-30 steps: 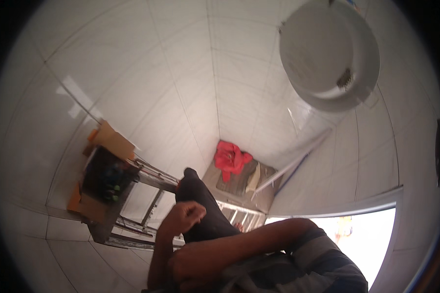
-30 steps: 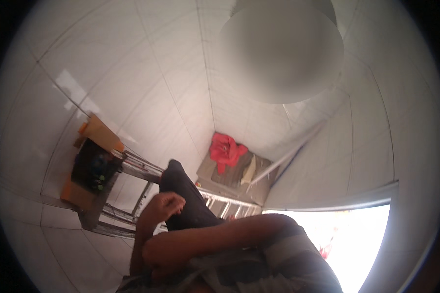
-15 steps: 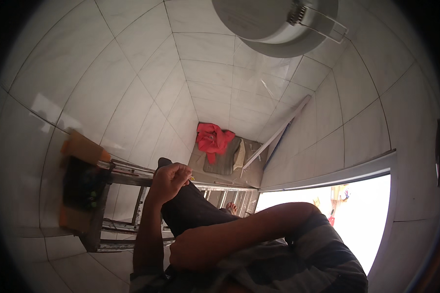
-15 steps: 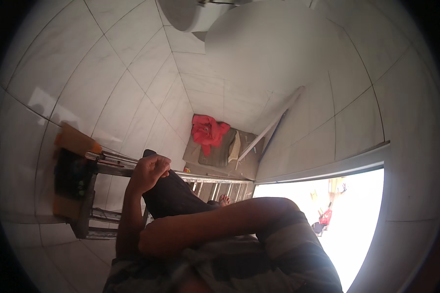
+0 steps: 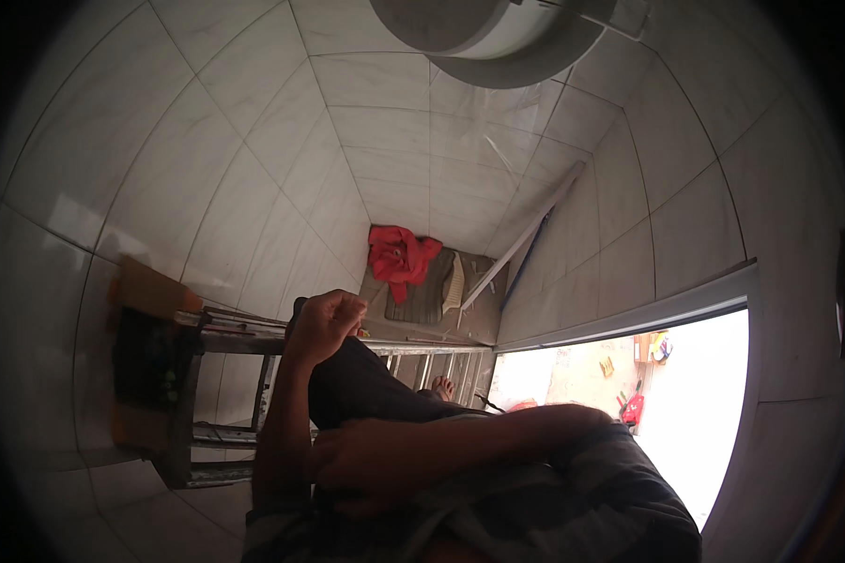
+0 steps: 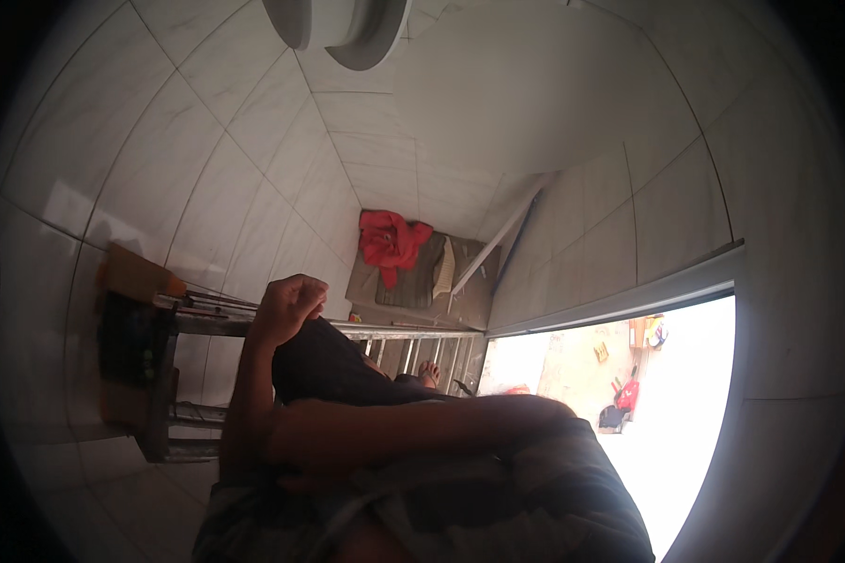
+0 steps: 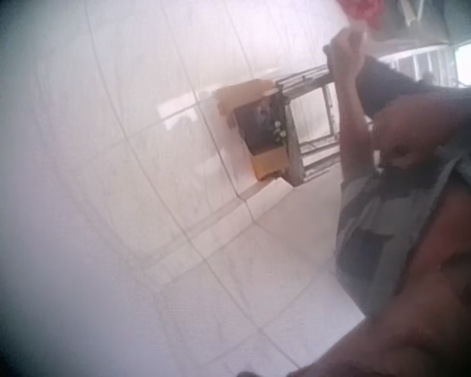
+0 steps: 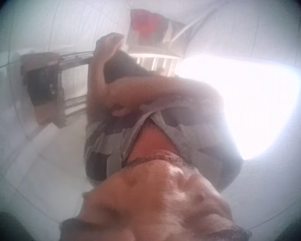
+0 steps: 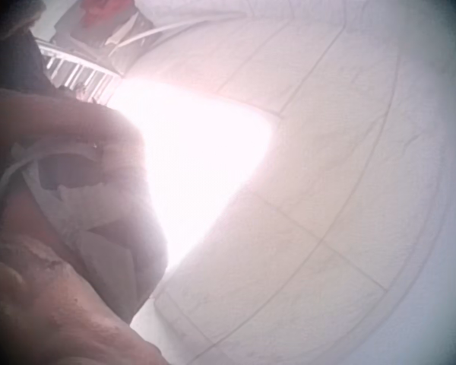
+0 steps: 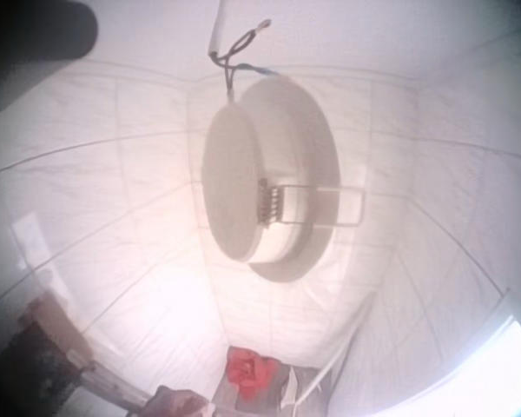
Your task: The person strips the outer sheath and inner insulation from a white electrical cable using pliers, then twists the exposed wires. They retrieve a white circular light fixture from a box and connect the fixture's wires to the ceiling cable, securing the connections with electrical tape.
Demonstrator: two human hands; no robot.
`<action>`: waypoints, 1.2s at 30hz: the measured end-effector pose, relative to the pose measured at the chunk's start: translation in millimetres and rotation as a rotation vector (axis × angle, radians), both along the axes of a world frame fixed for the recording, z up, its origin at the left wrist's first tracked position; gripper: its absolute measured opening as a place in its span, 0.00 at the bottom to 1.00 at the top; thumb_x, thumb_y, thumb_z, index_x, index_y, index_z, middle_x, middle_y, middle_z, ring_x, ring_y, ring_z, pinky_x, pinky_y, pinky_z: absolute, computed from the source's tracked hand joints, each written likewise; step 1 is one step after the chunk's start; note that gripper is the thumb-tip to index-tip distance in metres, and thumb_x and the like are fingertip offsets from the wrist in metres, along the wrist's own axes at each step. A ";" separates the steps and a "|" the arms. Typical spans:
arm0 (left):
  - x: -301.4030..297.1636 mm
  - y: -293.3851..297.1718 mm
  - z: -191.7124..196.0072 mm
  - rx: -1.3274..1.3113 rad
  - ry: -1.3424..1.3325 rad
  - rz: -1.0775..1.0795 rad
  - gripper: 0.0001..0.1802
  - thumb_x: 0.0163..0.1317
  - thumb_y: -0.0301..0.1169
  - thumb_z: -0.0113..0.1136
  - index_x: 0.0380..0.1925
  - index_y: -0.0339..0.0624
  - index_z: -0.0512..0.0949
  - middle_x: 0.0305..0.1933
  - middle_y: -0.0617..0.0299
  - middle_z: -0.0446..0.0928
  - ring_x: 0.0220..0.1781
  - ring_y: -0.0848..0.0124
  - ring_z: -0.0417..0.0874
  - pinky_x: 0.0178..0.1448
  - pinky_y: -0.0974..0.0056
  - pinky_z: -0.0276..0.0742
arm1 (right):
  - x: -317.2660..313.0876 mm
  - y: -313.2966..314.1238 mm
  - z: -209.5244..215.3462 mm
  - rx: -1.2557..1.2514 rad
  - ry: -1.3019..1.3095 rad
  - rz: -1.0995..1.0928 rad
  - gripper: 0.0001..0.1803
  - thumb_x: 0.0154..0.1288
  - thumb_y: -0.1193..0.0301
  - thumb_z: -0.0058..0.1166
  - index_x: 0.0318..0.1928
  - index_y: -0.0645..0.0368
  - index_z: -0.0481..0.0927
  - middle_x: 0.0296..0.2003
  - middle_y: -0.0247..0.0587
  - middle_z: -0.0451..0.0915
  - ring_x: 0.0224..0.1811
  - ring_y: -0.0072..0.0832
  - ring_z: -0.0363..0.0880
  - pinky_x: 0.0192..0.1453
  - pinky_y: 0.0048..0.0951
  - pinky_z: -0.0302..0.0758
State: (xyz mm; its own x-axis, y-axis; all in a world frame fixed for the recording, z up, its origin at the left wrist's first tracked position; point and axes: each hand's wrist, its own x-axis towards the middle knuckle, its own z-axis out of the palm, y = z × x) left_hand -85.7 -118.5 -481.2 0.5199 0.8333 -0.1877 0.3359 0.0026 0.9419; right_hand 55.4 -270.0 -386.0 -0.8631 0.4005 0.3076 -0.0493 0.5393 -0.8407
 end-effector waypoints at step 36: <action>38.0 -96.5 -29.4 0.072 -0.038 0.085 0.10 0.68 0.26 0.68 0.46 0.32 0.85 0.42 0.55 0.88 0.42 0.70 0.89 0.48 0.64 0.84 | 96.6 -14.3 -132.5 -0.250 0.193 -1.224 0.14 0.55 0.67 0.79 0.36 0.59 0.86 0.40 0.42 0.85 0.49 0.39 0.85 0.50 0.39 0.83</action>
